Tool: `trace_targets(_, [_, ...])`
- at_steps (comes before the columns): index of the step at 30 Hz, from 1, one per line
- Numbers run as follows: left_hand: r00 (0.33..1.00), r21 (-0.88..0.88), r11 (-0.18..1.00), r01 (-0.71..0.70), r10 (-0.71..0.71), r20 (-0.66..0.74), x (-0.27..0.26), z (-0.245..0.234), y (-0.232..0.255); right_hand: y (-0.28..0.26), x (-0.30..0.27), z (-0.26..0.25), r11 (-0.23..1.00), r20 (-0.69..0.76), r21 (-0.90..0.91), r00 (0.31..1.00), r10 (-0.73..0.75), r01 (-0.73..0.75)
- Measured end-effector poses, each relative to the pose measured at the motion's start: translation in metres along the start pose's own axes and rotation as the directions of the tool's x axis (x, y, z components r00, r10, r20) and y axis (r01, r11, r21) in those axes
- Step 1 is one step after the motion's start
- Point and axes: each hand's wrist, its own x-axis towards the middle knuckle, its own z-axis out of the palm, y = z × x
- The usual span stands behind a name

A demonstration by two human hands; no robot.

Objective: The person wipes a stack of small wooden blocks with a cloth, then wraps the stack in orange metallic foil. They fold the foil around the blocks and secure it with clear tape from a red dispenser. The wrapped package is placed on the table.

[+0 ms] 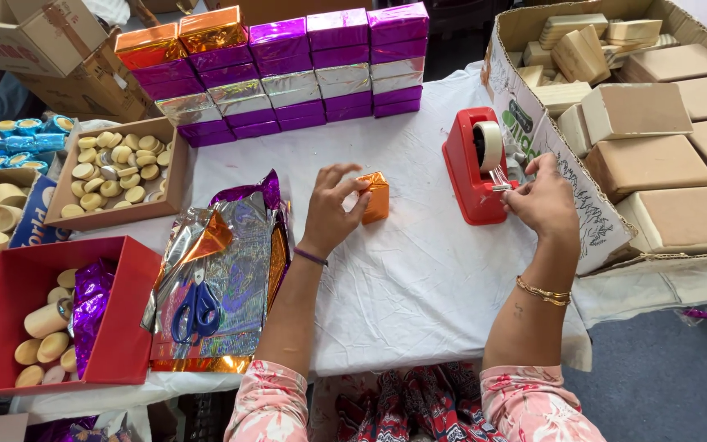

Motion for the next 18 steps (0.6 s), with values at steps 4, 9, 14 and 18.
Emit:
trace_targets(4, [0.994, -0.174, 0.979, 0.109, -0.101, 0.051, -0.005, 0.005, -0.008, 0.04, 0.024, 0.006, 0.972, 0.086, 0.235, 0.995, -0.041, 0.02])
trace_targets(9, [0.994, -0.161, 0.983, 0.083, -0.069, 0.091, -0.003, 0.0, -0.006, 0.07, 0.042, 0.005, 0.843, 0.217, 0.538, 0.966, -0.143, 0.004])
trace_targets(14, [0.996, -0.172, 0.983, 0.071, -0.06, 0.067, -0.009, 0.013, -0.013, 0.012, 0.007, 0.002, 0.972, 0.107, 0.234, 0.992, -0.06, 0.034])
trace_targets(18, [0.994, -0.197, 0.977, 0.078, -0.091, -0.056, -0.011, 0.021, -0.009, 0.035, 0.014, 0.01, 0.986, -0.014, 0.155, 0.998, -0.066, 0.067])
